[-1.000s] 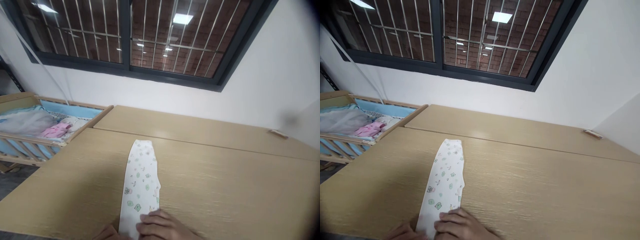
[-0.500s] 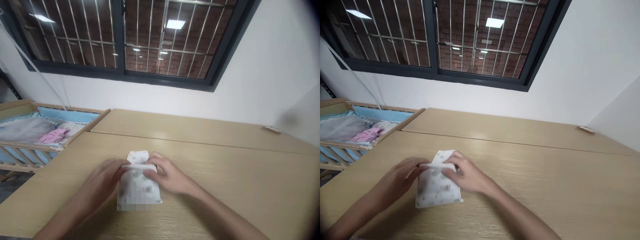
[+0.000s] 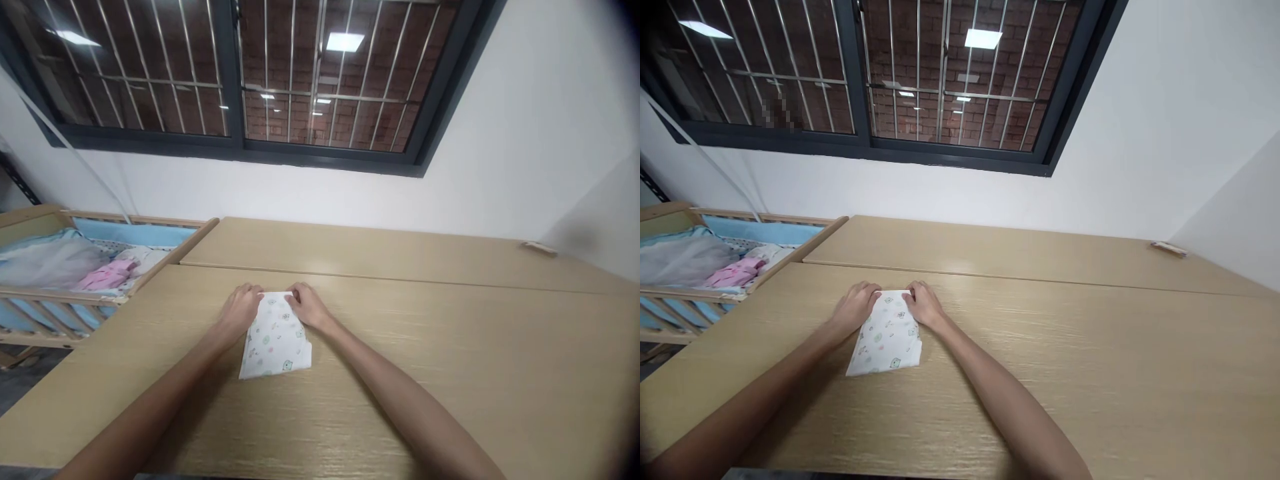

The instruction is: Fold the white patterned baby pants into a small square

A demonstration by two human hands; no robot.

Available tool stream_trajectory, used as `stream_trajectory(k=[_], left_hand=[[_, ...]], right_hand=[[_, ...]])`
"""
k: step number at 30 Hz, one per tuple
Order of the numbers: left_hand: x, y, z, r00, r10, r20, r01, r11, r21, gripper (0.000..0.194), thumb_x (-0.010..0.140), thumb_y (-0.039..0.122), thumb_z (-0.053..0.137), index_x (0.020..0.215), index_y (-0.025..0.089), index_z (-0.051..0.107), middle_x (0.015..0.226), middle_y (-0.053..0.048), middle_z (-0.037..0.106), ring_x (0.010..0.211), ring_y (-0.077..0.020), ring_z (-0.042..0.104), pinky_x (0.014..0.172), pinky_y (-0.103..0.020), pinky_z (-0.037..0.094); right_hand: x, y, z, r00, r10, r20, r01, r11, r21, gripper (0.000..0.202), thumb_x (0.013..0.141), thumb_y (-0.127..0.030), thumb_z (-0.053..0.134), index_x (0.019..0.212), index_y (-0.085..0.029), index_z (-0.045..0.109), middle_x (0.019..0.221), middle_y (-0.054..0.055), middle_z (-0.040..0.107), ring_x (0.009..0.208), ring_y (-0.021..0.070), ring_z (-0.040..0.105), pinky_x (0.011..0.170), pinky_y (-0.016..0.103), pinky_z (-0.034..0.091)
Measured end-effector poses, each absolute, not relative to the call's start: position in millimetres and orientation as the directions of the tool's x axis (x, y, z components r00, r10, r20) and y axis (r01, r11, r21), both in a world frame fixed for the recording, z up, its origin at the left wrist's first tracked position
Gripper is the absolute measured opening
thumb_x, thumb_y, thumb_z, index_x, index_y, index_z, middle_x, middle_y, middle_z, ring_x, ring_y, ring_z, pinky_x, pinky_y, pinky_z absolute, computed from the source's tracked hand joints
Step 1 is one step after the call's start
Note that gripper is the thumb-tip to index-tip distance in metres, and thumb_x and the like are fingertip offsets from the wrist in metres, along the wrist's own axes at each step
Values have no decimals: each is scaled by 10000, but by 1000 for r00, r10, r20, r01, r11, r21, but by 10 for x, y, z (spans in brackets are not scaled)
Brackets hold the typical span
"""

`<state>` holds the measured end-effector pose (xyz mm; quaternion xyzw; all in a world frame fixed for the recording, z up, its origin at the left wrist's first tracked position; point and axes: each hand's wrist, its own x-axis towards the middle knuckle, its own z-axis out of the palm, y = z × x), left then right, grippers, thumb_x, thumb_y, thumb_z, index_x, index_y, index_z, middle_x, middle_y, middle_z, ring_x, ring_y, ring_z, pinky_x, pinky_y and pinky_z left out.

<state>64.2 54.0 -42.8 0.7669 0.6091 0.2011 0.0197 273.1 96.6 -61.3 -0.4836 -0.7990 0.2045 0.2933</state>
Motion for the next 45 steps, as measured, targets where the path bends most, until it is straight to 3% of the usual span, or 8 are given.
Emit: stream_trajectory(k=[6, 11, 14, 18, 22, 29, 37, 45], left_hand=[[829, -5, -374, 340, 827, 448, 884, -443, 148, 333, 1027, 350, 447, 1254, 157, 595, 1262, -152, 629, 1151, -302, 591, 1006, -463, 473], [971, -502, -608, 481, 792, 377, 836, -544, 75, 445, 1008, 414, 457, 1325, 122, 570, 1380, -191, 599, 1268, -335, 570, 1045, -491, 481], [1010, -595, -771, 491, 787, 374, 839, -543, 41, 546, 1005, 468, 456, 1394, 91, 526, 1453, -217, 541, 1365, -368, 491, 1080, -519, 455], [1055, -601, -775, 484, 796, 362, 841, -538, 59, 452, 999, 404, 486, 1336, 125, 601, 1381, -191, 609, 1317, -378, 532, 1071, -550, 454], [1081, -625, -668, 528, 799, 288, 813, -573, 101, 305, 978, 252, 474, 1171, 205, 705, 1182, -128, 719, 1152, -357, 633, 981, -564, 507], [1087, -594, -725, 471, 819, 328, 861, -507, 31, 426, 975, 368, 505, 1287, 101, 620, 1343, -226, 625, 1238, -378, 593, 990, -526, 529], [1127, -504, -607, 508, 833, 220, 856, -516, -27, 434, 984, 363, 506, 1289, 76, 621, 1300, -259, 639, 1154, -386, 653, 899, -497, 569], [795, -21, -273, 616, 781, 106, 758, -624, 191, 281, 930, 366, 588, 1153, 228, 687, 1098, -82, 721, 1007, -272, 679, 866, -376, 527]], right_hand=[[2835, 1036, -632, -299, 910, 288, 714, 413, -565, 150, 966, -243, 521, 995, -169, 648, 971, 76, 649, 872, 197, 587, 805, 321, 463], [2967, 1053, -501, -155, 911, 382, 800, 343, -493, 302, 990, -245, 452, 1240, -146, 589, 1215, 162, 590, 1107, 270, 582, 995, 408, 457], [2901, 818, -292, -352, 839, 415, 738, 522, -428, 469, 1018, -343, 448, 1438, -136, 465, 1438, 201, 482, 1301, 317, 494, 1115, 470, 390], [2663, 341, -36, -769, 594, 237, 461, 772, -438, 580, 1040, -483, 440, 1559, -238, 356, 1646, 108, 300, 1475, 285, 347, 1194, 441, 315], [2531, 137, -75, -914, 404, 42, 321, 781, -535, 554, 1089, -483, 282, 1588, -250, 333, 1668, 44, 270, 1536, 195, 241, 1254, 356, 199], [2815, 706, -418, -815, 580, -8, 525, 732, -434, 603, 1052, -590, 339, 1590, -320, 317, 1676, 13, 186, 1563, 236, 132, 1275, 478, 90], [3057, 1303, -521, -699, 713, 54, 653, 667, -360, 745, 1020, -679, 282, 1623, -245, 235, 1691, 55, 108, 1570, 258, 82, 1277, 438, 53], [3142, 1388, -623, -643, 762, 79, 678, 614, -404, 714, 1044, -623, 262, 1618, -200, 256, 1678, 69, 208, 1556, 244, 175, 1274, 420, 139]])
